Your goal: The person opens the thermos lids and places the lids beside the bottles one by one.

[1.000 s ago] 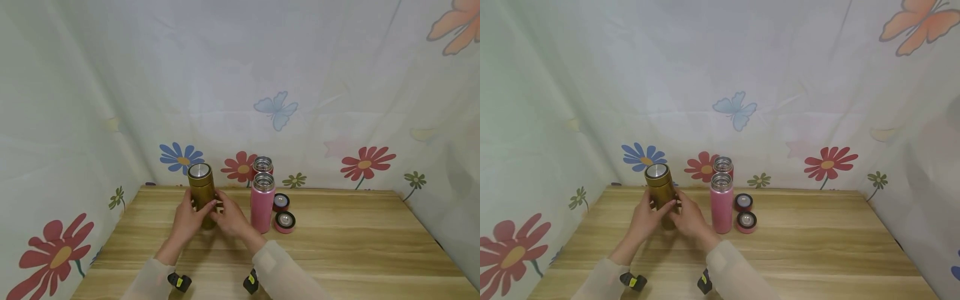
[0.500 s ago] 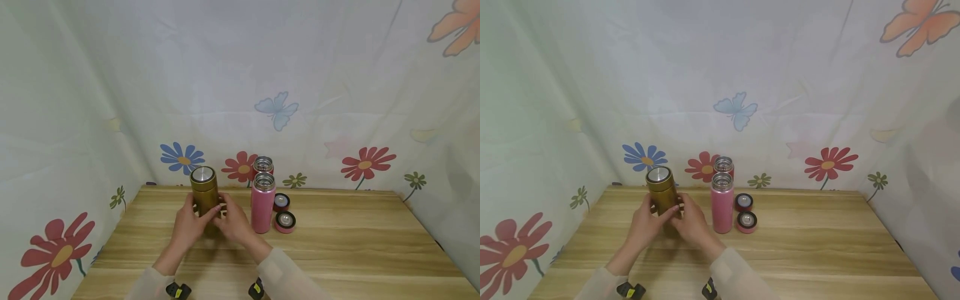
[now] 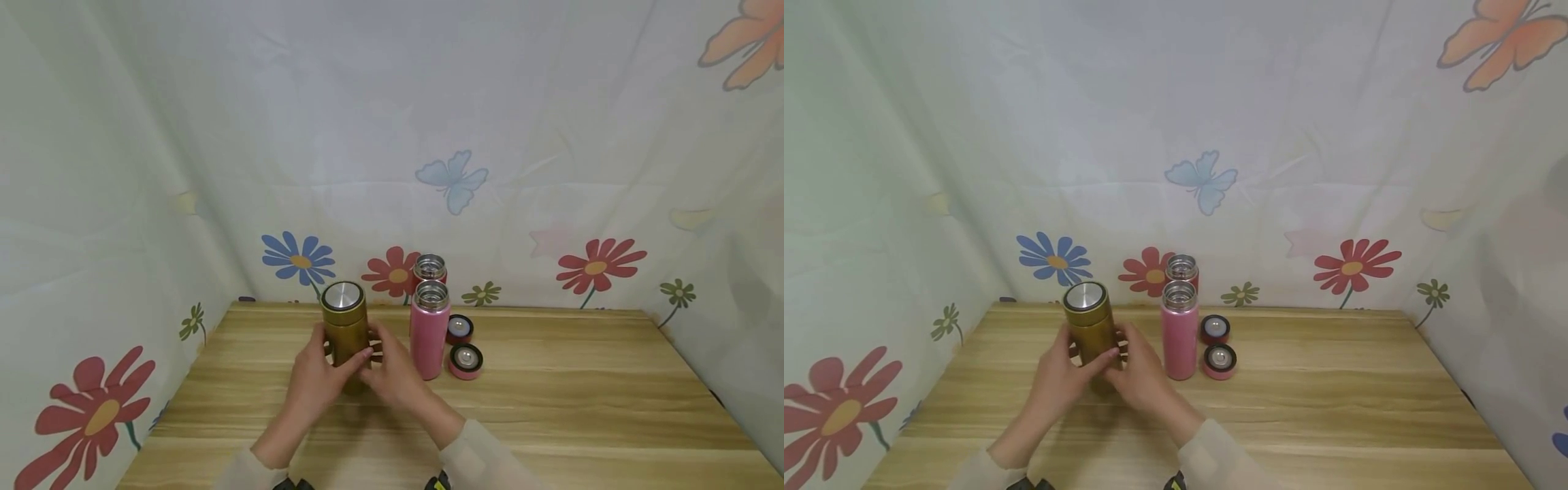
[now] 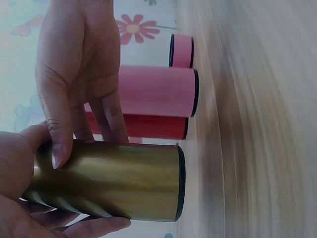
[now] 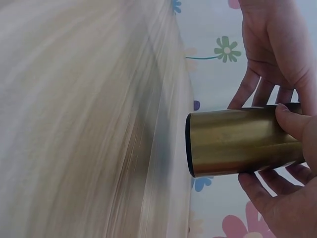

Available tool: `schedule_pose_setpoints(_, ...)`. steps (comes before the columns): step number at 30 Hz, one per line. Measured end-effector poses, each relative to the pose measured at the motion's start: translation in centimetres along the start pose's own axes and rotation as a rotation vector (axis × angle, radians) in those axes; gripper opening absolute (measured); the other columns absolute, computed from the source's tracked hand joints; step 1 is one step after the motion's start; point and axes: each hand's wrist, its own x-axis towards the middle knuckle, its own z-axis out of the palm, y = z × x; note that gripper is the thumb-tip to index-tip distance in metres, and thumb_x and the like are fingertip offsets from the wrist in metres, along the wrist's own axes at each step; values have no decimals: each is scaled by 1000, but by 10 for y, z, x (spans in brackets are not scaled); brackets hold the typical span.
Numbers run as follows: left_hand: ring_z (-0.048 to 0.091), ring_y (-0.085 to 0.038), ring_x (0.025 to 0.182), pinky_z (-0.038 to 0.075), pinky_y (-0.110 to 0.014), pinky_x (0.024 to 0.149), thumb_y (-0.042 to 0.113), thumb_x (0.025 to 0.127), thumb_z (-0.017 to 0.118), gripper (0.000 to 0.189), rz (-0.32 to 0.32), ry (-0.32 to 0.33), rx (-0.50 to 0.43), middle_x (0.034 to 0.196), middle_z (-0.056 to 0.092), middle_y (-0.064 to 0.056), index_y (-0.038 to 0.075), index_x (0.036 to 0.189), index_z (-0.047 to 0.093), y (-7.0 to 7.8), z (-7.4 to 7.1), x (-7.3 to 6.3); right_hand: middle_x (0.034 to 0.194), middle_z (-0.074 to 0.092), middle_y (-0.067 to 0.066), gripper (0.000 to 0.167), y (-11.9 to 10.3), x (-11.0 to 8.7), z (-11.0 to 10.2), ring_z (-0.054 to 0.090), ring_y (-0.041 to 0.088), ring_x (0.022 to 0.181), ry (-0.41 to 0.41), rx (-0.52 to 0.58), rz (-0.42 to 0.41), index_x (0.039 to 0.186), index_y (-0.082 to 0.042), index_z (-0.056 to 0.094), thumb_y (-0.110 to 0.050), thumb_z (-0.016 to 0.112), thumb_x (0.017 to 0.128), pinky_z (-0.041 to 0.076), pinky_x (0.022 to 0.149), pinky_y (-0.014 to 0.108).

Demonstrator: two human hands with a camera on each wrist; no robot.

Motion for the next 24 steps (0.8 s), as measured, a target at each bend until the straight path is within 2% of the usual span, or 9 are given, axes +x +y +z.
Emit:
schedule_pose_setpoints(7, 66, -36, 122, 57, -55, 94, 61, 79, 83, 85, 19, -2, -10, 136, 66, -18, 12, 138, 47, 11, 4, -10, 143, 59, 14, 68, -2, -16, -9, 64, 28, 123, 18, -31, -22, 148, -10, 45, -5, 78, 89, 55, 103, 40)
schedule_pose_setpoints(13, 67, -33, 120, 57, -54, 94, 56, 78, 86, 83, 43, -15, -26, 134, 67, -16, 13, 138, 48, 20, 11, -18, 142, 59, 14, 69, 0, -31, -17, 62, 29, 127, 27, -11, -32, 148, -9, 45, -5, 79, 87, 54, 105, 41)
schedule_pose_setpoints(18, 68, -29, 116, 58, -49, 91, 53, 76, 89, 80, 68, -14, -39, 131, 69, -12, 15, 135, 50, 24, 19, -22, 139, 60, 13, 67, 3, -40, -23, 63, 27, 123, 43, -3, -43, 145, -9, 47, -5, 80, 87, 54, 104, 43)
schedule_pose_setpoints(24, 67, -33, 120, 57, -55, 95, 56, 76, 87, 83, 70, -39, -32, 135, 67, -13, 15, 138, 49, 29, 26, -28, 135, 63, 9, 64, 6, -49, -31, 65, 24, 119, 59, -18, -63, 141, -11, 51, -4, 80, 85, 55, 102, 43)
